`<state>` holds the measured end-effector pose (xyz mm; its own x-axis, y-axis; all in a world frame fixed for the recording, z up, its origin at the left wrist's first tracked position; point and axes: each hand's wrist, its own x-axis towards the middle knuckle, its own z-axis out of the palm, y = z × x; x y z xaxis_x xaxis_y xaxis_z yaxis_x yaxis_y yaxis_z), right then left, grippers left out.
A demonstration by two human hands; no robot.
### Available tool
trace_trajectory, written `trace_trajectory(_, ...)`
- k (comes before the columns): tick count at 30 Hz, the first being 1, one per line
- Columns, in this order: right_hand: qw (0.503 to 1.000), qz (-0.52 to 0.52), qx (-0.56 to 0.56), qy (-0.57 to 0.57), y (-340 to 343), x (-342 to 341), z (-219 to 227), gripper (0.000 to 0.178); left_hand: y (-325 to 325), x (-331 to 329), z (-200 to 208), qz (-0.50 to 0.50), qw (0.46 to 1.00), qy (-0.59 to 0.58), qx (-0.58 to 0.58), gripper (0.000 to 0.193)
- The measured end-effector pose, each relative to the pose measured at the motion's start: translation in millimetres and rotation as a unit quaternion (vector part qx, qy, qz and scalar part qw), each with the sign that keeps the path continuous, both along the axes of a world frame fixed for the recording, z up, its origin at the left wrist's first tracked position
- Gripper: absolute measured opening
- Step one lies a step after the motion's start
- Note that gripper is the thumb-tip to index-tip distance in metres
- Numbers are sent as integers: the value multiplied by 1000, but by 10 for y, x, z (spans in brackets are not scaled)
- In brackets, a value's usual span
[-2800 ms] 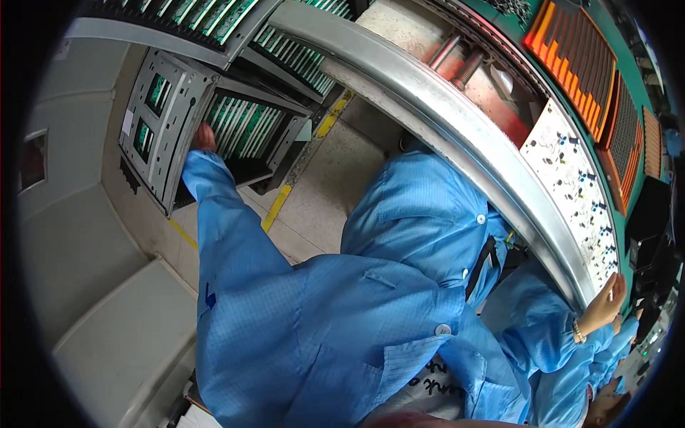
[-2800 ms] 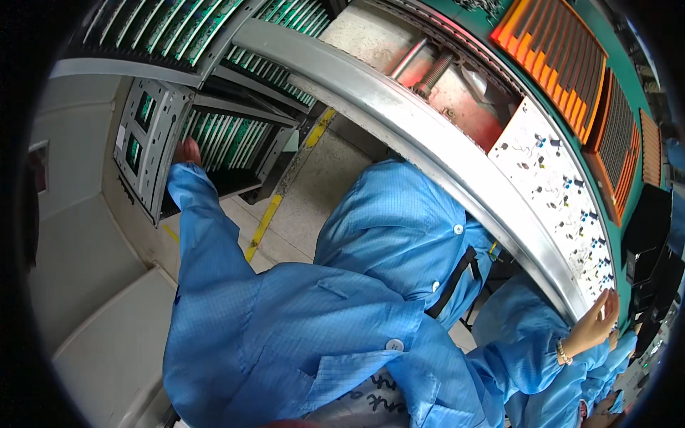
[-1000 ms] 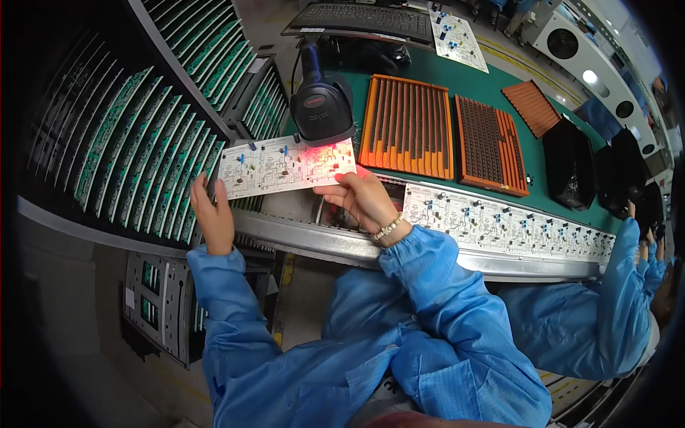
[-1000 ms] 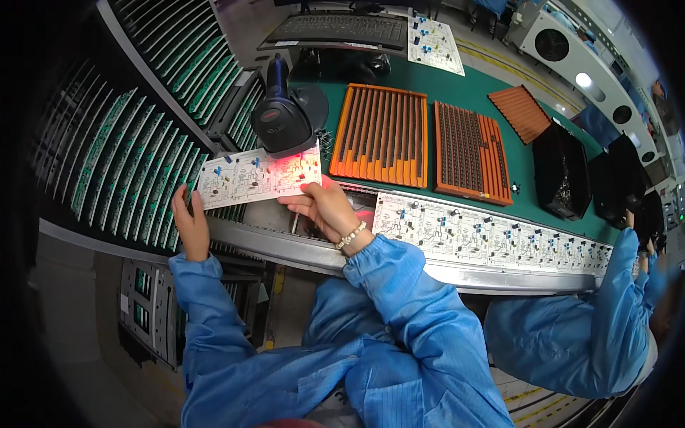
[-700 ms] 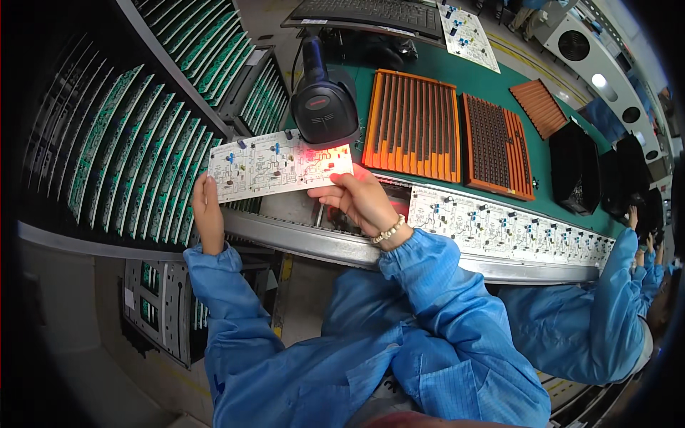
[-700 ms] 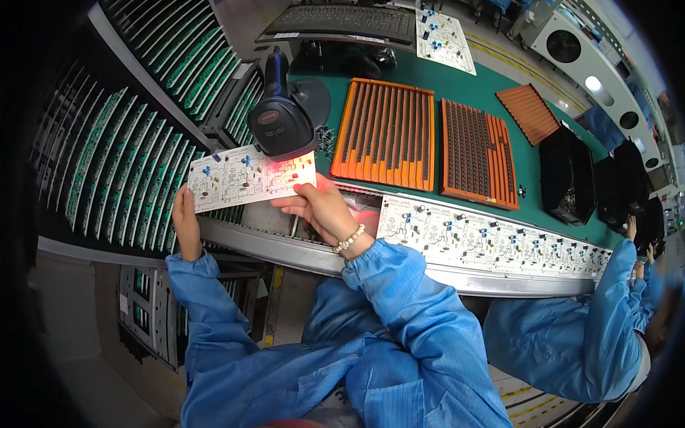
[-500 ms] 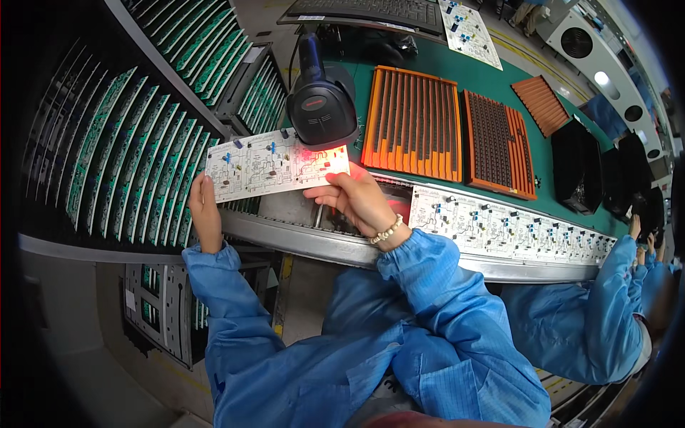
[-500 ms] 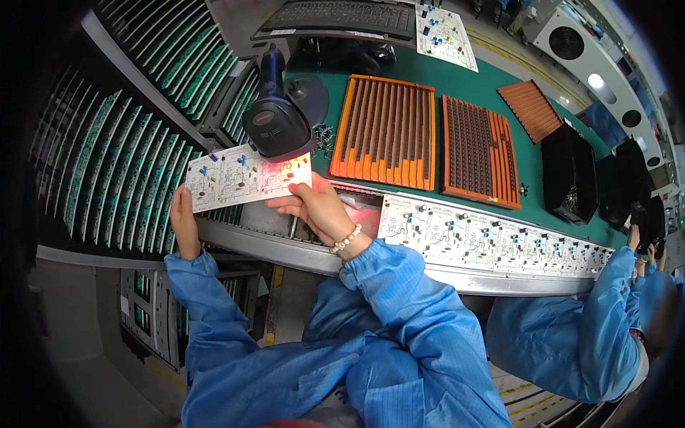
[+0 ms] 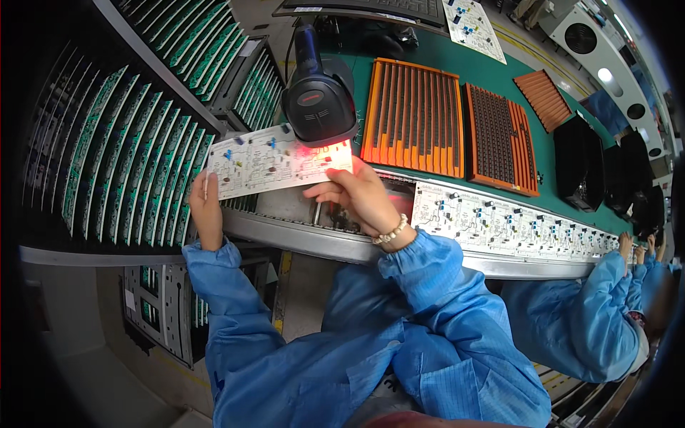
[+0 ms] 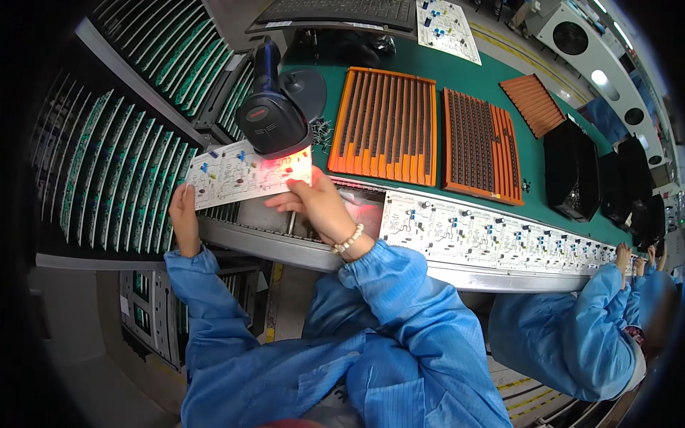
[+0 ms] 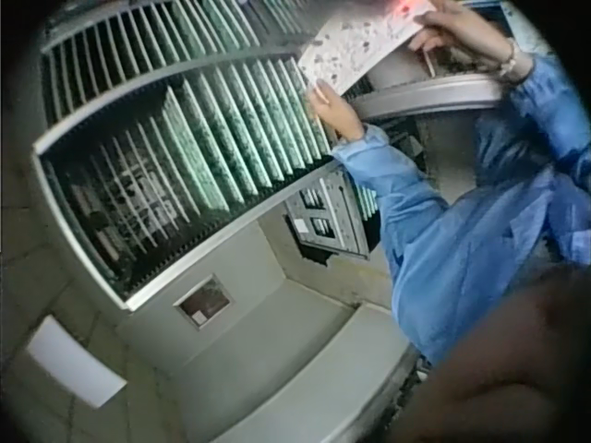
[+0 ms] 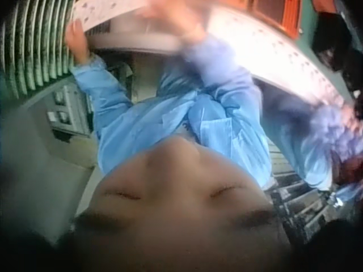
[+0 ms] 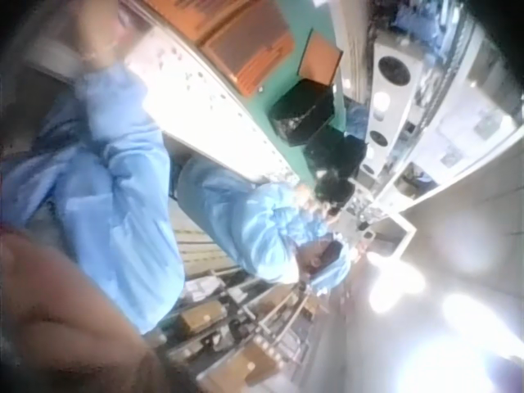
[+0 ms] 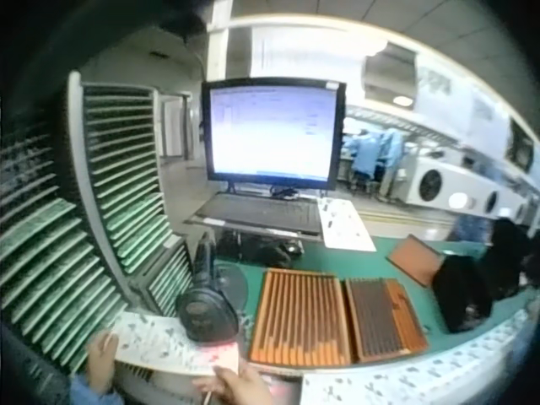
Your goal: Assembling electronic components onto a printed circuit board at a manual assembly station.
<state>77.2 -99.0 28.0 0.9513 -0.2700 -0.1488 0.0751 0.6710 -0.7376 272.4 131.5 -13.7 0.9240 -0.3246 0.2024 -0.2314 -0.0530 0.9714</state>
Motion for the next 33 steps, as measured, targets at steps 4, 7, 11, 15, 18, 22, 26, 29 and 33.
trace_trajectory(4,996,-82,-3,26,-112,-272,-19,34,-194,-136,-13,-53,998,9,29,30)
trace_trajectory(7,992,-117,-22,39,-237,-426,18,36,-440,-293,114,-85,996,3,17,31)
trace_trajectory(11,988,-147,-36,28,-283,-491,95,36,-549,-303,145,-111,994,2,6,35)
trace_trajectory(15,988,-147,-41,27,-337,-501,106,37,-611,-289,155,-123,992,4,2,35)
trace_trajectory(18,988,-149,-41,27,-379,-501,84,37,-642,-272,147,-128,992,6,5,35)
trace_trajectory(22,987,-153,-51,26,-403,-500,106,36,-680,-264,128,-130,991,10,12,33)
trace_trajectory(26,985,-154,-71,23,-428,-508,122,34,-714,-296,146,-133,991,24,9,32)
trace_trajectory(29,977,-179,-101,62,-514,-597,150,33,-779,-350,148,-146,988,53,-1,33)
trace_trajectory(33,963,-223,-131,77,-663,-785,108,33,-883,-495,141,-212,974,82,-23,33)
